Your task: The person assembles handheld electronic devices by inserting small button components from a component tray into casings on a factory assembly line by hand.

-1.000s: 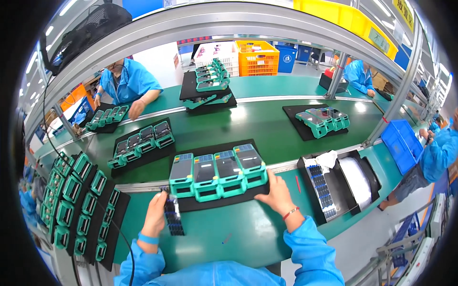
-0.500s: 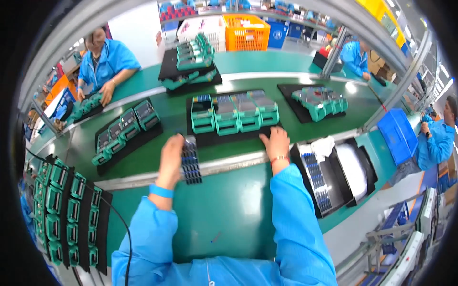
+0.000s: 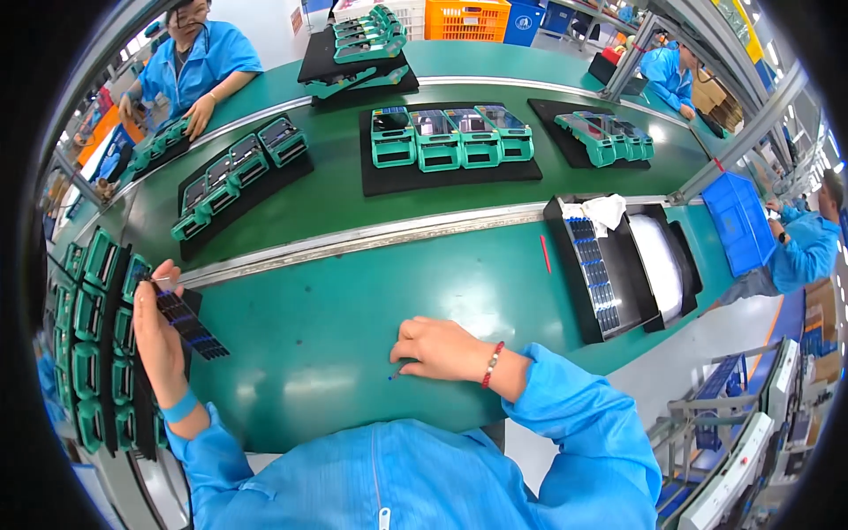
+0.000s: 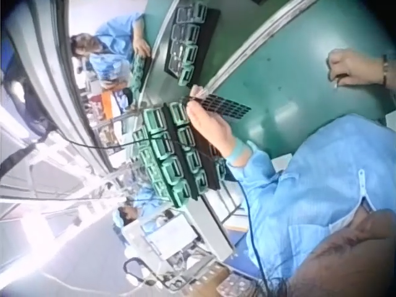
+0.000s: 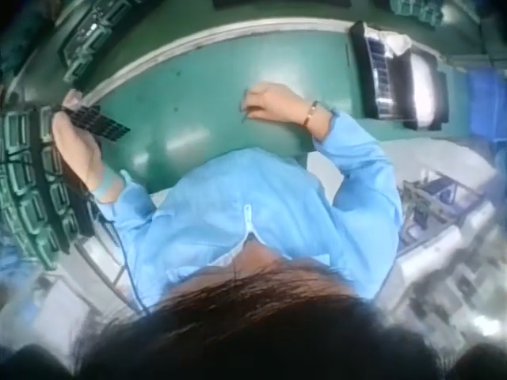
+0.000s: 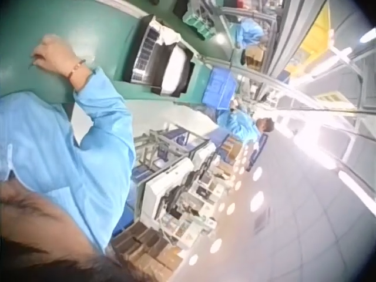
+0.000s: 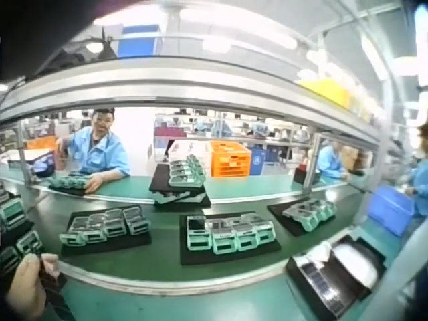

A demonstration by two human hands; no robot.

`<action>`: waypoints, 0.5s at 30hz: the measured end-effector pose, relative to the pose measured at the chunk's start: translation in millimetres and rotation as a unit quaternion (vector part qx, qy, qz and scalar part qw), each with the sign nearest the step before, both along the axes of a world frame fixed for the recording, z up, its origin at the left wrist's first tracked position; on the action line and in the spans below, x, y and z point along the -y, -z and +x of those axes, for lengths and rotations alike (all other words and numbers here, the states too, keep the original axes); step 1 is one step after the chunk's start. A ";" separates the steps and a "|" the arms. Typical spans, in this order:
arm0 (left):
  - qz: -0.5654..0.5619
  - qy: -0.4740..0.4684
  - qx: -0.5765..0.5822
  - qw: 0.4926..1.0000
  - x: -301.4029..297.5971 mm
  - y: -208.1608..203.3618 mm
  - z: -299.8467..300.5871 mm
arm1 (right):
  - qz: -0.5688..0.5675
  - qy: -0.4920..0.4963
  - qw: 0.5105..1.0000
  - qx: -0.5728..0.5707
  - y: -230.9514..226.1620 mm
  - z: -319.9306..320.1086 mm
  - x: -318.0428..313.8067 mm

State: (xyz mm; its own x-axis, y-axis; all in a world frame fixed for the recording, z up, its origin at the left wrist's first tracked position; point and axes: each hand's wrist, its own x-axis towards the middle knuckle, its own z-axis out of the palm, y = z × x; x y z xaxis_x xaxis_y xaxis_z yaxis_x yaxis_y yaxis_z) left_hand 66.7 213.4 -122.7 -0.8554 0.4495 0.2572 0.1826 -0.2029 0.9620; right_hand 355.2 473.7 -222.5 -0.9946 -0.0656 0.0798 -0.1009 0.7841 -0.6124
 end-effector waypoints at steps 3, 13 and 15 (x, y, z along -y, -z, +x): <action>-0.007 0.025 -0.001 1.000 -2.8 0.3 16.1 | 0.040 -0.031 0.999 0.017 -1.0 -9.0 3.5; -0.128 0.344 0.143 0.919 -10.3 17.4 77.9 | -0.167 -0.005 0.986 0.026 -33.3 -24.2 18.1; -0.083 0.452 0.284 0.842 -19.8 31.1 94.5 | -0.347 -0.008 0.937 -0.045 -60.2 -34.3 28.5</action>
